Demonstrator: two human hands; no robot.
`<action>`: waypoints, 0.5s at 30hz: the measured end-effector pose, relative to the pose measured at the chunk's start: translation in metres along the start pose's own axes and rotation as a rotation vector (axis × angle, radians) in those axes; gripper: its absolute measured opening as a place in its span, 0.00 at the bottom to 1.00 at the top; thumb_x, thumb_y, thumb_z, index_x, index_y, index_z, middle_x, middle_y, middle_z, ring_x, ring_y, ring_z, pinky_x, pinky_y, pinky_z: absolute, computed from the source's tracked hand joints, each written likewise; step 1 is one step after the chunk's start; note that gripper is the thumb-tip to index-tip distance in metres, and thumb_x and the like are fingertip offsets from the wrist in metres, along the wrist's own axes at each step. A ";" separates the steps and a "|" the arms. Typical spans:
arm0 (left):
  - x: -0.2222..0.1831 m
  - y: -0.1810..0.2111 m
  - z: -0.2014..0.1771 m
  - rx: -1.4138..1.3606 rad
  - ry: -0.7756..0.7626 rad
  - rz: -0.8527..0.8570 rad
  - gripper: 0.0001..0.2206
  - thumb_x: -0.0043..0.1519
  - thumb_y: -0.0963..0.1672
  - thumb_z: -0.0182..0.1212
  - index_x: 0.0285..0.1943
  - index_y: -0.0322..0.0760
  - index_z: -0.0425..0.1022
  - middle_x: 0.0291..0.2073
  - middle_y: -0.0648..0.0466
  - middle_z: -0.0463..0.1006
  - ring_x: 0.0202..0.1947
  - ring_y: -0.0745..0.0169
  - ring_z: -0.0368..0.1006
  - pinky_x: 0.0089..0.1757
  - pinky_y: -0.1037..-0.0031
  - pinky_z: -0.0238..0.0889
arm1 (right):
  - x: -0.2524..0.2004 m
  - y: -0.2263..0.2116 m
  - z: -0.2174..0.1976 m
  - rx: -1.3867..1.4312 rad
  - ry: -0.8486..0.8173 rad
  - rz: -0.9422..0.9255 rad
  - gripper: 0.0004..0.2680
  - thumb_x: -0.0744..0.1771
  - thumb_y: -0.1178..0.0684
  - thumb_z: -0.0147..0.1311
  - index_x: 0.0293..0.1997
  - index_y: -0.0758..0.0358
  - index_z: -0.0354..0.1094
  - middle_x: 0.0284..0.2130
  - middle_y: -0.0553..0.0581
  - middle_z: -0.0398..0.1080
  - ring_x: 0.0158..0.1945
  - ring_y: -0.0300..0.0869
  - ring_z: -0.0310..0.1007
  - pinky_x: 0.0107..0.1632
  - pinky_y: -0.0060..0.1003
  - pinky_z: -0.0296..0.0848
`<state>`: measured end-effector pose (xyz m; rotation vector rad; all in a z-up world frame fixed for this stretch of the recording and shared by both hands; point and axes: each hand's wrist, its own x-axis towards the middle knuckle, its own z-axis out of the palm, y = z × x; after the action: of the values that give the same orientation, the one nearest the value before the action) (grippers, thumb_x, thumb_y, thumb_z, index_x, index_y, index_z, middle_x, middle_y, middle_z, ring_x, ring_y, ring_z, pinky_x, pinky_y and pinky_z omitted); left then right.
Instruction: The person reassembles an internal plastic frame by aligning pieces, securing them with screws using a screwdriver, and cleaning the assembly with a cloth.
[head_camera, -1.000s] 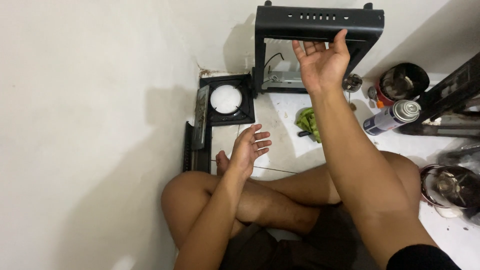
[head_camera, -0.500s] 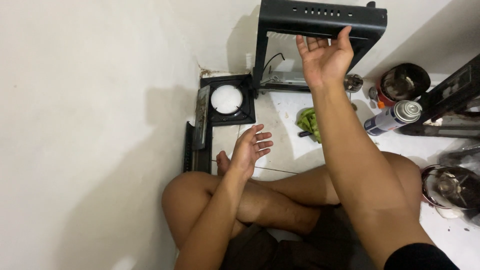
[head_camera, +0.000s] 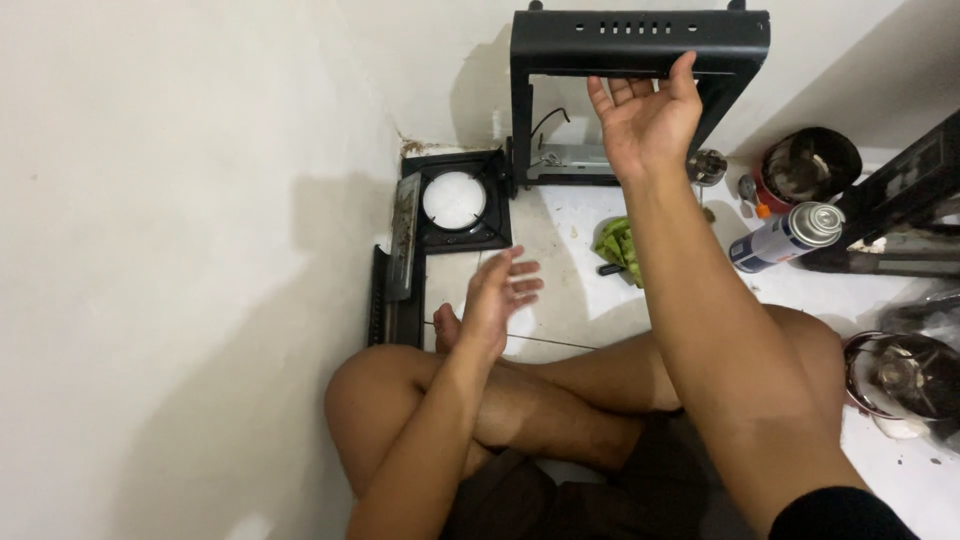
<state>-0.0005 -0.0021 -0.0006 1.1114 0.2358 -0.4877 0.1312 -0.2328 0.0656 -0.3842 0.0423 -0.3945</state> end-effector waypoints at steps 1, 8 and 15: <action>0.003 0.005 0.003 0.000 -0.001 0.001 0.23 0.67 0.48 0.46 0.67 0.31 0.67 0.46 0.44 0.77 0.40 0.56 0.74 0.43 0.67 0.69 | -0.006 -0.002 0.002 0.000 -0.002 -0.001 0.19 0.67 0.43 0.45 0.56 0.71 0.58 0.50 0.69 0.60 0.54 0.55 0.65 0.62 0.58 0.66; 0.015 0.101 0.056 1.459 0.162 1.371 0.34 0.59 0.48 0.78 0.71 0.49 0.60 0.70 0.47 0.54 0.70 0.44 0.51 0.66 0.47 0.51 | -0.074 -0.015 0.026 -0.035 -0.172 0.021 0.16 0.70 0.41 0.44 0.57 0.64 0.62 0.50 0.64 0.63 0.54 0.50 0.65 0.63 0.55 0.64; 0.021 0.154 0.116 1.926 -0.026 1.527 0.39 0.52 0.49 0.75 0.73 0.48 0.60 0.51 0.50 0.69 0.41 0.57 0.66 0.45 0.66 0.57 | -0.117 -0.032 0.033 -0.090 -0.208 0.058 0.17 0.71 0.43 0.47 0.61 0.64 0.65 0.52 0.60 0.72 0.56 0.47 0.70 0.56 0.48 0.66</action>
<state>0.0862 -0.0578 0.1636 2.5961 -1.3772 0.9702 0.0150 -0.2038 0.1039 -0.5100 -0.1321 -0.2939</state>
